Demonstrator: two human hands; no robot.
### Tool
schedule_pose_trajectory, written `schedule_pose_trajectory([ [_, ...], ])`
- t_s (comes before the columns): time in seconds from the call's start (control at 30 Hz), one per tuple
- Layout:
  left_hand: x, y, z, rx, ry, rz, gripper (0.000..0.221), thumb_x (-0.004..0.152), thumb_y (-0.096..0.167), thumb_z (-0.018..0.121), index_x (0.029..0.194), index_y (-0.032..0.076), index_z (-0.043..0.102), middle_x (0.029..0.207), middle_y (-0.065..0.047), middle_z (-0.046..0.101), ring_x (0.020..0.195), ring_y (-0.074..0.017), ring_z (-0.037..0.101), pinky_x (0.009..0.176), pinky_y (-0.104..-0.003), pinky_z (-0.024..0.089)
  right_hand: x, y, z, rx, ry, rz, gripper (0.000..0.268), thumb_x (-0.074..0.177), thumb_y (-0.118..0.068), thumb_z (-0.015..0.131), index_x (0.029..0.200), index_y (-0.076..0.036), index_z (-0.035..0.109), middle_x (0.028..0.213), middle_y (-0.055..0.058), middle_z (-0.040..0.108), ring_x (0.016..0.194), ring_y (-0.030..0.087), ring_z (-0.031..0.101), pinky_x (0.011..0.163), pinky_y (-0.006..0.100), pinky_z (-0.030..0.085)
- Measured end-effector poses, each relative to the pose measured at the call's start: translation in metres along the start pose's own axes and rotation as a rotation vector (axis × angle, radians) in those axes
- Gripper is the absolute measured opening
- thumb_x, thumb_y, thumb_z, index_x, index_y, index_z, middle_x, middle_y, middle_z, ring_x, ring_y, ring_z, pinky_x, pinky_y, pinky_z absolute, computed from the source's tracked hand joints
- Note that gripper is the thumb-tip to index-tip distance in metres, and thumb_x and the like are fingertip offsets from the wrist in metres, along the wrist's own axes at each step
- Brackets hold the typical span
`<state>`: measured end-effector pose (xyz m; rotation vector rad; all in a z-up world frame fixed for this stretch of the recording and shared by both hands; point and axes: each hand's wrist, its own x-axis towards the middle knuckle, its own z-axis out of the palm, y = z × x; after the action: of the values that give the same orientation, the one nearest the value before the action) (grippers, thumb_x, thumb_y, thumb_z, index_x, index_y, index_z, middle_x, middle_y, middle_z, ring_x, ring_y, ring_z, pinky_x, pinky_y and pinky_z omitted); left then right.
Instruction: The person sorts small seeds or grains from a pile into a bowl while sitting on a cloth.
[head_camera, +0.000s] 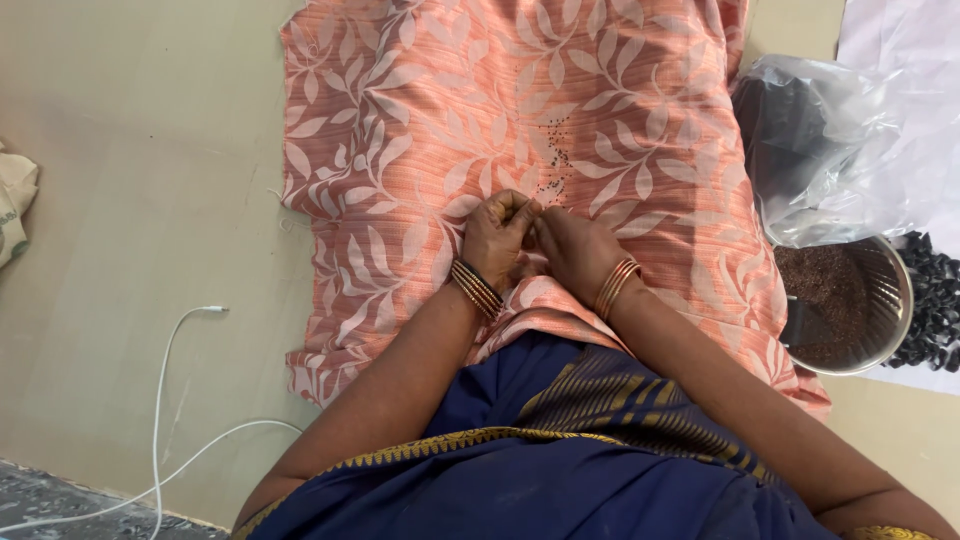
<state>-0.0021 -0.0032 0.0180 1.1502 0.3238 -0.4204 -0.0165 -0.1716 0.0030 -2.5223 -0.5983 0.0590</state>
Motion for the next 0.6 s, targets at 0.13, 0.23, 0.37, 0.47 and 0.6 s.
schedule_pose_trajectory([
  [0.13,0.008,-0.017,-0.007,-0.122,-0.147,0.150,0.015,0.096,0.016,0.072,0.092,0.002,0.067,0.080,-0.003,0.072,0.066,-0.0091,0.065,0.060,-0.025,0.060,0.005,-0.028,-0.020,0.050,-0.025,0.061,0.024,0.106,-0.028,0.056,0.107,-0.004,0.057,0.078,0.010,0.061,0.068,0.032,0.067,0.058,0.042,0.051],
  [0.23,0.006,-0.012,-0.004,0.035,-0.132,0.160,0.017,0.098,0.018,0.071,0.092,0.003,0.067,0.074,-0.003,0.070,0.060,-0.0096,0.064,0.053,-0.025,0.056,0.009,-0.052,-0.043,0.119,-0.055,0.162,0.026,0.104,-0.028,0.056,0.112,-0.003,0.056,0.080,0.015,0.064,0.072,0.036,0.069,0.061,0.046,0.053],
  [0.37,0.009,-0.013,-0.005,0.030,0.013,0.051,0.019,0.096,0.020,0.071,0.089,0.003,0.067,0.073,-0.003,0.070,0.057,-0.0090,0.062,0.046,-0.025,0.048,0.006,-0.041,-0.038,0.088,-0.041,0.125,0.036,0.096,-0.030,0.060,0.114,0.000,0.053,0.085,0.021,0.069,0.078,0.040,0.071,0.062,0.048,0.055],
  [0.47,0.019,-0.028,-0.014,0.079,-0.019,0.130,0.019,0.097,0.019,0.071,0.090,0.002,0.068,0.074,-0.004,0.071,0.060,-0.0098,0.064,0.053,-0.026,0.056,0.006,-0.030,-0.025,0.078,-0.007,0.053,0.037,0.092,-0.031,0.061,0.110,0.001,0.053,0.089,0.021,0.070,0.080,0.038,0.072,0.062,0.047,0.055],
  [0.6,-0.010,0.012,0.005,-0.088,-0.037,-0.047,0.019,0.095,0.019,0.070,0.086,0.005,0.061,0.070,-0.003,0.066,0.054,-0.0127,0.062,0.040,-0.031,0.048,0.005,-0.026,-0.021,0.415,-0.082,0.317,0.026,0.105,-0.029,0.051,0.105,-0.004,0.061,0.085,0.016,0.071,0.078,0.032,0.073,0.067,0.043,0.057],
])
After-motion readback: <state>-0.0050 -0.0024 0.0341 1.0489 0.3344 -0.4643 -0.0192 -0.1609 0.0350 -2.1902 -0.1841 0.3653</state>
